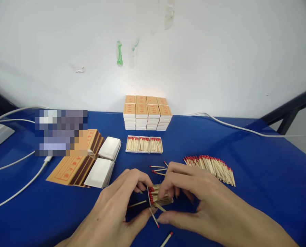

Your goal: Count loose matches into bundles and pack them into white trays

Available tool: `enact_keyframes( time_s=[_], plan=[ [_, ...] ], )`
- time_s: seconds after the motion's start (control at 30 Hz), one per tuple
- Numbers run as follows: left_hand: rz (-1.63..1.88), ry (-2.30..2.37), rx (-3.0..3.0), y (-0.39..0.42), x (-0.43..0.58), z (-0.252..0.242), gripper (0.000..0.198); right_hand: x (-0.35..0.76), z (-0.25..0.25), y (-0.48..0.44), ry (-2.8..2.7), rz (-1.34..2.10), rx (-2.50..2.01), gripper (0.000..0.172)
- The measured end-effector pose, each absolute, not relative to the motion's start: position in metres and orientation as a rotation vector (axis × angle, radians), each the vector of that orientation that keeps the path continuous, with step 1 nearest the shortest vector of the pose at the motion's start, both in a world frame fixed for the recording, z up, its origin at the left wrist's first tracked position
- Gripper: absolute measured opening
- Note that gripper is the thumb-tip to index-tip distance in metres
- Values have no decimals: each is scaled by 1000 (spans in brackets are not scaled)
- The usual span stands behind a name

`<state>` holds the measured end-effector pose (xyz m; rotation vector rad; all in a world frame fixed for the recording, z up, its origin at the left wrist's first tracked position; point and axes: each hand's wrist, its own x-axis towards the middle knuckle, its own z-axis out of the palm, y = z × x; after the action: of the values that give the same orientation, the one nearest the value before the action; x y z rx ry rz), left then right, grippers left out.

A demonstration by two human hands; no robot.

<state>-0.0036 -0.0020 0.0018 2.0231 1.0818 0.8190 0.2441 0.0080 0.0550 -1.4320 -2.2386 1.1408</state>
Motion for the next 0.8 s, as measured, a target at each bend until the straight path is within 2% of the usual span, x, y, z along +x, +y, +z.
enact_keyframes(
  time_s=[0.17,0.43,0.57,0.8],
  plan=[
    [730,1100,2001,0,-2,3,32,250,47,12,-2246,1179,-1371,4],
    [765,1097,2033,2,-4,2,33,251,49,15,-2133,1241,-1415,14],
    [756,1094,2032,3,-2,2,33,251,47,17,-2112,1266,-1398,8],
    [747,1090,1987,1,-4,4,33,260,56,20,-2113,1311,-1408,7]
  ],
)
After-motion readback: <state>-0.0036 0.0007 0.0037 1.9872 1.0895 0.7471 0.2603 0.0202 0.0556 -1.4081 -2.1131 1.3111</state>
